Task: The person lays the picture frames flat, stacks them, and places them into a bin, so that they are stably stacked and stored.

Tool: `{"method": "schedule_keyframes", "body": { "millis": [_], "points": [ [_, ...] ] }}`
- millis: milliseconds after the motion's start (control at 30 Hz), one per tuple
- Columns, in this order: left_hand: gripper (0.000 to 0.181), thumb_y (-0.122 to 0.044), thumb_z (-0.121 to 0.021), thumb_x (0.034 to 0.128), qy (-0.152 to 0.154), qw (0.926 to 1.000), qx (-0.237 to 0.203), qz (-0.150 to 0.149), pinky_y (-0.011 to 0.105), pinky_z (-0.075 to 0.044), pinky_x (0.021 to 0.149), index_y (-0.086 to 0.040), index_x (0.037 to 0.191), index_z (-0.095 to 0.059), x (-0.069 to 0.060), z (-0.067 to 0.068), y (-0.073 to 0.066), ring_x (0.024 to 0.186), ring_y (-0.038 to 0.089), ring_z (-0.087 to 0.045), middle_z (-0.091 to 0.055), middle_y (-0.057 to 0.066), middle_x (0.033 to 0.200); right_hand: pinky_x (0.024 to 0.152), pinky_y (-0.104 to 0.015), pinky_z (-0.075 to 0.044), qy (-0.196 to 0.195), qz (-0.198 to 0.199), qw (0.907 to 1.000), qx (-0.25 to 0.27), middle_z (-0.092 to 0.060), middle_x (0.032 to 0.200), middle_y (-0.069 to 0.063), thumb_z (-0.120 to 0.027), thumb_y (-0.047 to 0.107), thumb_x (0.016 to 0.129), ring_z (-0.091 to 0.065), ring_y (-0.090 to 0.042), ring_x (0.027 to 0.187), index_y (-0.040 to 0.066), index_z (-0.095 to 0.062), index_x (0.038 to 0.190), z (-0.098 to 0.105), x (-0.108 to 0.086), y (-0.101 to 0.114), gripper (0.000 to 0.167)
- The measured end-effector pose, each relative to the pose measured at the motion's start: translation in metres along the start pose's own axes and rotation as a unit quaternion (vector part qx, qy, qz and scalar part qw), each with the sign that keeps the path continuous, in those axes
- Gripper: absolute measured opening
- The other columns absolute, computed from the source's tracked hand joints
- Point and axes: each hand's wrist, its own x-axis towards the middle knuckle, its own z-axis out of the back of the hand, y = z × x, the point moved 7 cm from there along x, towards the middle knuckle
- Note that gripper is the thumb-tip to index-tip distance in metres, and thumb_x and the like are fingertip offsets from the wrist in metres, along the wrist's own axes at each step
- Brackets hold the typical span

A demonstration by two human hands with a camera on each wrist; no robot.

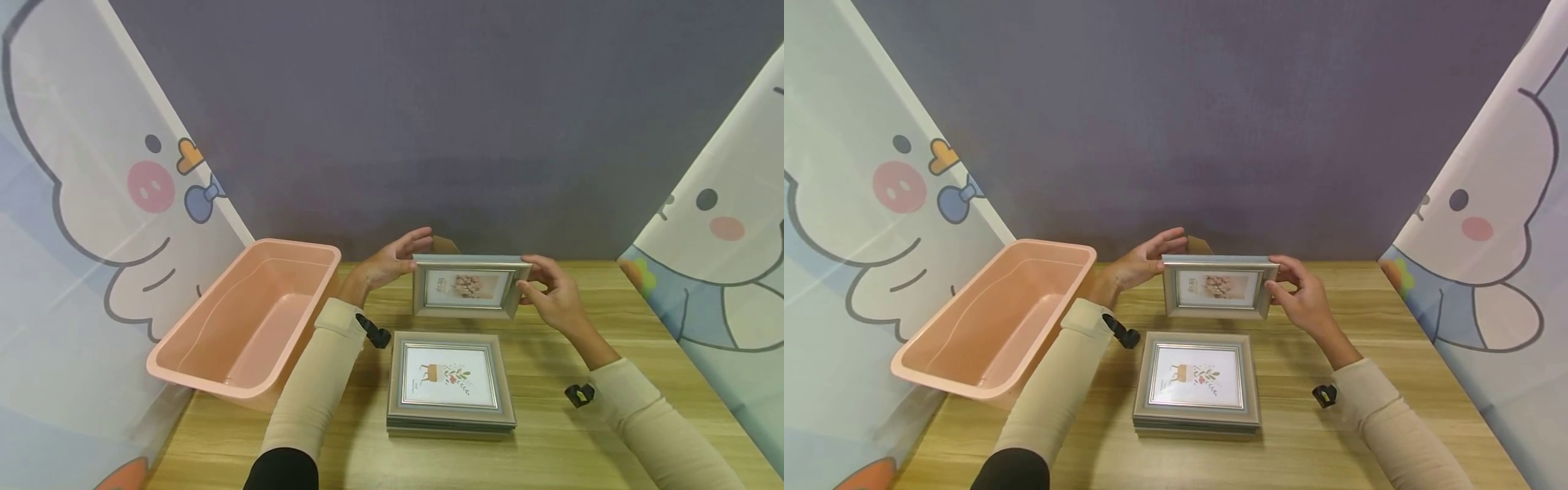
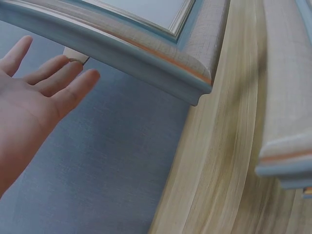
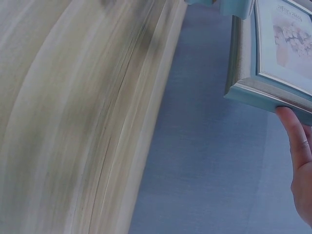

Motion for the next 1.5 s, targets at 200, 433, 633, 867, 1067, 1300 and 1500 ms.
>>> {"method": "schedule_keyframes", "body": {
  "millis": [200,433,633,867,1067,1300,1500],
  "points": [
    [0.140,-0.066,-0.087,0.0574,0.004,1.0000,-0.003,-0.005,0.066,-0.010,0.125,-0.017,0.165,-0.013,0.001,0.000,0.000,0.159,0.034,-0.009,-0.009,0.014,0.172,0.054,-0.024,-0.059,-0.002,0.000,0.9998,0.018,-0.068,0.095,0.006,-0.059,-0.030,0.082,-0.070,-0.002,0.081,-0.014,-0.049,0.134,-0.001,0.000,-0.001,0.055],
    [0.139,-0.068,-0.087,0.0563,-0.002,1.0000,-0.002,-0.004,0.066,-0.012,0.124,-0.017,0.165,-0.016,0.001,0.001,0.003,0.158,0.034,-0.015,-0.015,0.011,0.172,0.054,-0.024,-0.059,0.000,0.002,1.0000,0.008,-0.068,0.095,0.007,-0.059,-0.030,0.082,-0.070,-0.003,0.080,-0.013,-0.050,0.134,0.000,0.000,-0.002,0.055],
    [0.138,-0.068,-0.087,0.0573,-0.015,0.9999,0.002,-0.004,0.063,-0.016,0.125,-0.015,0.164,-0.017,-0.002,0.001,0.005,0.157,0.034,-0.017,-0.016,0.012,0.171,0.053,-0.024,-0.059,-0.002,-0.005,0.9999,-0.010,-0.067,0.094,0.009,-0.061,-0.029,0.082,-0.069,-0.001,0.079,-0.014,-0.050,0.134,0.000,-0.001,-0.004,0.055],
    [0.130,-0.074,-0.080,0.0601,-0.075,0.9949,0.068,-0.002,0.056,-0.035,0.119,-0.010,0.161,-0.029,-0.007,0.006,0.004,0.149,0.035,-0.032,-0.032,0.012,0.165,0.053,-0.024,-0.059,-0.011,-0.007,0.9998,-0.012,-0.067,0.092,0.003,-0.060,-0.031,0.081,-0.069,-0.002,0.079,-0.019,-0.048,0.130,-0.002,0.000,0.012,0.052],
    [0.073,-0.042,-0.073,0.0926,-0.137,0.9823,0.125,-0.031,0.033,-0.051,0.101,-0.007,0.151,-0.046,-0.014,0.004,-0.005,0.128,0.025,-0.053,-0.049,0.013,0.152,0.055,-0.023,-0.059,-0.013,-0.019,0.9994,-0.026,-0.066,0.090,0.003,-0.062,-0.028,0.082,-0.068,0.001,0.078,-0.018,-0.048,0.130,-0.001,0.003,0.015,0.051],
    [0.041,-0.019,-0.064,0.1017,-0.192,0.9660,0.169,-0.037,0.050,-0.053,0.098,-0.010,0.141,-0.058,-0.024,-0.003,-0.009,0.105,0.017,-0.061,-0.062,0.011,0.127,0.055,-0.021,-0.059,-0.011,-0.025,0.9990,-0.036,-0.065,0.093,0.006,-0.063,-0.026,0.084,-0.068,0.003,0.080,-0.012,-0.050,0.135,0.004,0.000,-0.005,0.054],
    [0.035,-0.020,-0.065,0.1010,-0.228,0.9511,0.201,-0.054,0.044,-0.057,0.091,-0.008,0.134,-0.064,-0.028,-0.008,-0.012,0.096,0.016,-0.064,-0.066,0.013,0.118,0.057,-0.025,-0.060,-0.002,-0.034,0.9987,-0.038,-0.065,0.096,0.011,-0.066,-0.017,0.088,-0.068,0.001,0.085,-0.007,-0.051,0.137,0.005,-0.001,-0.005,0.052]
  ]
}}
